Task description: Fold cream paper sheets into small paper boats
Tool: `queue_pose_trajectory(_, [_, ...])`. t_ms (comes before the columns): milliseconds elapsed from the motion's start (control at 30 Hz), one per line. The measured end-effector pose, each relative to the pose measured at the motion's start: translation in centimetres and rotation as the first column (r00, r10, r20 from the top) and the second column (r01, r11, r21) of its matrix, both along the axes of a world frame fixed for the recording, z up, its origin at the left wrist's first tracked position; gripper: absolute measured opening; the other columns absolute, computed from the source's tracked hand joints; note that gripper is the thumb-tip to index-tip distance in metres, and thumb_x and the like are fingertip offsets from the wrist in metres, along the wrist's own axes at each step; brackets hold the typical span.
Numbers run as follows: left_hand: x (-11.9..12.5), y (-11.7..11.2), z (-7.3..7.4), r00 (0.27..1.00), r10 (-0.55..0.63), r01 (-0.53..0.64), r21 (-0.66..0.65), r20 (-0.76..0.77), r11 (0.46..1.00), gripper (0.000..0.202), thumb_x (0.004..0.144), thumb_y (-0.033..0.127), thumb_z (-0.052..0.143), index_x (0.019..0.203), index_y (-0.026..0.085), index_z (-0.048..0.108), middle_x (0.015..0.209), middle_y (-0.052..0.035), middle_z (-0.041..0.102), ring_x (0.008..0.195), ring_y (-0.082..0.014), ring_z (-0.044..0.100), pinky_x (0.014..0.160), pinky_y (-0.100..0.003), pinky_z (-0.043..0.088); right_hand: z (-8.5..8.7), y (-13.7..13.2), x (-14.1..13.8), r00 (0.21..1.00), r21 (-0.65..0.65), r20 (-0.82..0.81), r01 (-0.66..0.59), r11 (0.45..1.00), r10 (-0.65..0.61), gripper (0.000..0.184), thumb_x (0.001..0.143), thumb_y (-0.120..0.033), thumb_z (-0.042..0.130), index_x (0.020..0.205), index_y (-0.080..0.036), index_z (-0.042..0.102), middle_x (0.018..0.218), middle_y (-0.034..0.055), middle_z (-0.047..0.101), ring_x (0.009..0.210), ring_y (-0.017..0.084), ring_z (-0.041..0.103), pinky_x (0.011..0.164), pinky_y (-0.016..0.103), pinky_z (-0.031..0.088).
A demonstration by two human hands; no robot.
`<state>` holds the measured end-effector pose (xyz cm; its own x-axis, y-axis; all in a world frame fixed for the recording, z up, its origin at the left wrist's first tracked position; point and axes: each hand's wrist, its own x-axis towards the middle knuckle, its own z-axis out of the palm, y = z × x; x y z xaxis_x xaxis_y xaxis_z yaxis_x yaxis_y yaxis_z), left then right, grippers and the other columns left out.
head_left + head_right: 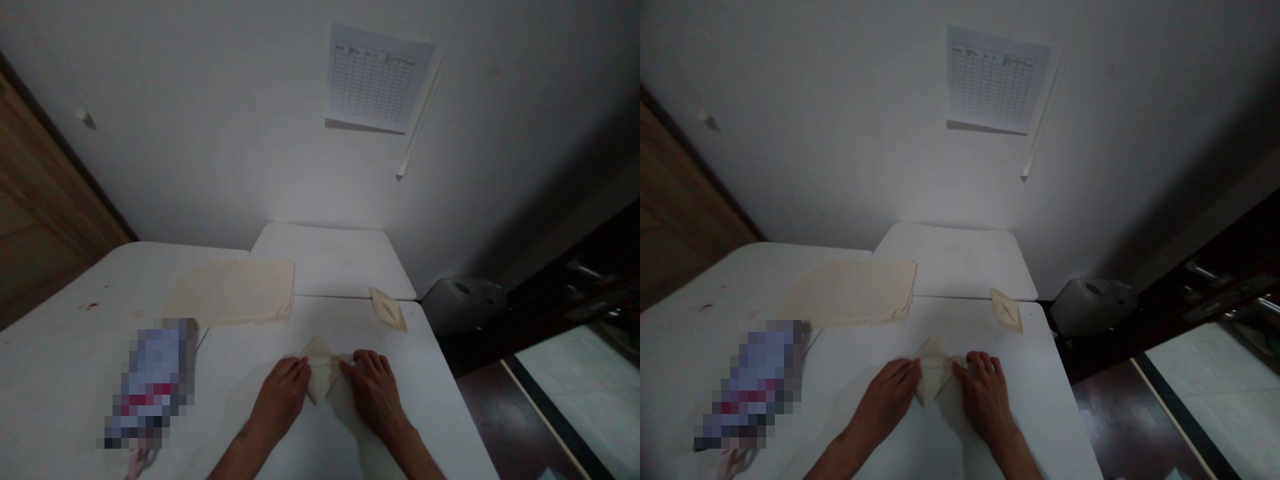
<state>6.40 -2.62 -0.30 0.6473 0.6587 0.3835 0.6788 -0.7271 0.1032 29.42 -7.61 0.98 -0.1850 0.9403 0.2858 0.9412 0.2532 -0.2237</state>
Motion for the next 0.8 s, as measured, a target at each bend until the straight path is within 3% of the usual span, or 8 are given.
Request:
queue_pose_trajectory(200, [1.9, 1.4, 0.6, 0.997, 0.060, -0.061, -0.029, -0.053, 0.998, 0.023, 0.084, 0.000, 0.048, 0.089, 0.015, 0.064, 0.088, -0.0087, 0.066, 0.084, -0.0240, 0.062, 0.084, -0.044, 0.051, 0.2, 0.4, -0.6, 1.000, 0.038, 0.006, -0.014, 0.999, 0.014, 0.039, 0.083, -0.011, 0.057, 0.116, -0.032, 0.062, 0.098, 0.0051, 0.057, 0.092, 0.021, 0.048, 0.082, 0.034, 0.035])
queue_pose_trajectory(333, [2.3, 2.3, 0.0, 0.999, 0.015, -0.013, -0.048, 0.037, 0.999, 0.030, 0.083, -0.002, 0.045, 0.099, 0.016, 0.063, 0.106, -0.0108, 0.065, 0.099, -0.0243, 0.062, 0.088, -0.043, 0.050, 0.5, 0.4, -1.1, 1.000, 0.054, 0.017, 0.006, 0.999, -0.007, 0.032, 0.084, -0.012, 0.056, 0.111, -0.029, 0.063, 0.094, 0.0045, 0.057, 0.089, 0.020, 0.049, 0.081, 0.033, 0.034])
queue_pose_trajectory(500, [2.0, 3.0, -0.4, 0.995, -0.066, 0.073, -0.105, 0.071, 0.992, 0.032, 0.087, 0.002, 0.045, 0.110, 0.016, 0.060, 0.128, -0.0114, 0.058, 0.113, -0.0221, 0.058, 0.097, -0.042, 0.045, 0.5, 0.6, -2.2, 0.997, 0.072, -0.007, 0.071, 0.995, -0.071, 0.012, 0.091, -0.026, 0.053, 0.093, -0.024, 0.064, 0.089, 0.0049, 0.057, 0.086, 0.021, 0.049, 0.080, 0.035, 0.033])
queue_pose_trajectory(667, [2.3, 3.0, 0.5, 0.998, -0.062, 0.066, -0.150, 0.032, 0.987, 0.024, 0.091, 0.008, 0.046, 0.109, 0.015, 0.060, 0.132, -0.0123, 0.056, 0.112, -0.0231, 0.057, 0.096, -0.042, 0.044, -0.5, 1.8, -3.1, 0.989, 0.085, -0.012, 0.146, 0.986, -0.146, 0.019, 0.092, -0.022, 0.052, 0.075, -0.021, 0.060, 0.078, 0.0036, 0.057, 0.081, 0.019, 0.050, 0.077, 0.032, 0.034])
queue_pose_trajectory(800, [2.4, 3.0, 1.3, 0.996, -0.080, 0.088, -0.173, 0.048, 0.981, 0.022, 0.092, 0.008, 0.043, 0.104, 0.016, 0.060, 0.130, -0.0113, 0.057, 0.108, -0.0216, 0.058, 0.096, -0.042, 0.043, -0.2, 2.5, -3.5, 0.996, 0.011, 0.011, 0.089, 0.996, -0.090, 0.015, 0.091, -0.016, 0.051, 0.094, -0.024, 0.063, 0.085, 0.0032, 0.059, 0.081, 0.018, 0.053, 0.073, 0.028, 0.037])
